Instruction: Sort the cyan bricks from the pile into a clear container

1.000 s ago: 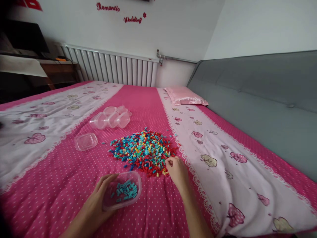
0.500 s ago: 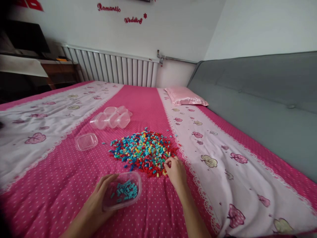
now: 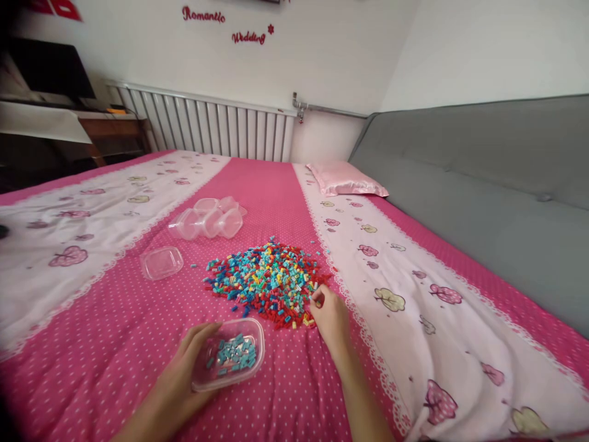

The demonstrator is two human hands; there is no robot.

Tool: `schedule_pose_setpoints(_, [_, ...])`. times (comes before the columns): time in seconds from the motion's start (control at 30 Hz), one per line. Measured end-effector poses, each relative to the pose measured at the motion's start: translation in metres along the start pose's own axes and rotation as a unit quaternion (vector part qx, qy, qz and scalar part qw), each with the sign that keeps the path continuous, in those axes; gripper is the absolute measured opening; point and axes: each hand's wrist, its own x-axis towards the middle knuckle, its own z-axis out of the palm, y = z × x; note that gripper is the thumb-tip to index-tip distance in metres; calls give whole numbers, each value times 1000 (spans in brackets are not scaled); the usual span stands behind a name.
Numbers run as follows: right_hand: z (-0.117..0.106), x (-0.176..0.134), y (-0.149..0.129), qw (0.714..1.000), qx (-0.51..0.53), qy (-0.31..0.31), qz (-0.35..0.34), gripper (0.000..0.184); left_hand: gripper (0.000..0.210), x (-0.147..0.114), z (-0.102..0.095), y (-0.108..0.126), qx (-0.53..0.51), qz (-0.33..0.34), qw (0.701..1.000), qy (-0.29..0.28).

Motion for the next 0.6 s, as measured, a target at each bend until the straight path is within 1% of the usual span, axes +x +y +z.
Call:
schedule_pose_setpoints(0.1, [0, 1, -1, 1000, 24, 9, -17, 29, 66, -1, -1, 1, -17, -2, 1000, -7])
schedule_pose_setpoints(0.17, [0, 2, -1, 999, 30, 13, -30, 35, 66, -2, -2, 1, -20, -6, 1000, -10])
schedule_pose_setpoints(0.23, [0, 2, -2, 999, 43, 10, -25, 35, 68, -2, -2, 1, -20, -8, 1000, -11])
schedule_pose_setpoints(0.3, [-1, 3, -3, 998, 68, 8, -3, 29, 67, -2, -2, 1, -21, -9, 1000, -9])
schedule_pose_setpoints(0.4, [-1, 2, -5, 990, 136, 13, 22, 25, 66, -1, -2, 3, -21, -12, 1000, -9])
schedule_pose_setpoints(0.5, [0, 0, -8, 977, 212, -6, 15, 30, 65, 0, -3, 5, -25, -15, 999, -14])
schedule_pose_setpoints(0.6, [2, -3, -15, 969, 244, -36, -3, 32, 66, 1, -3, 6, -33, -25, 999, -25])
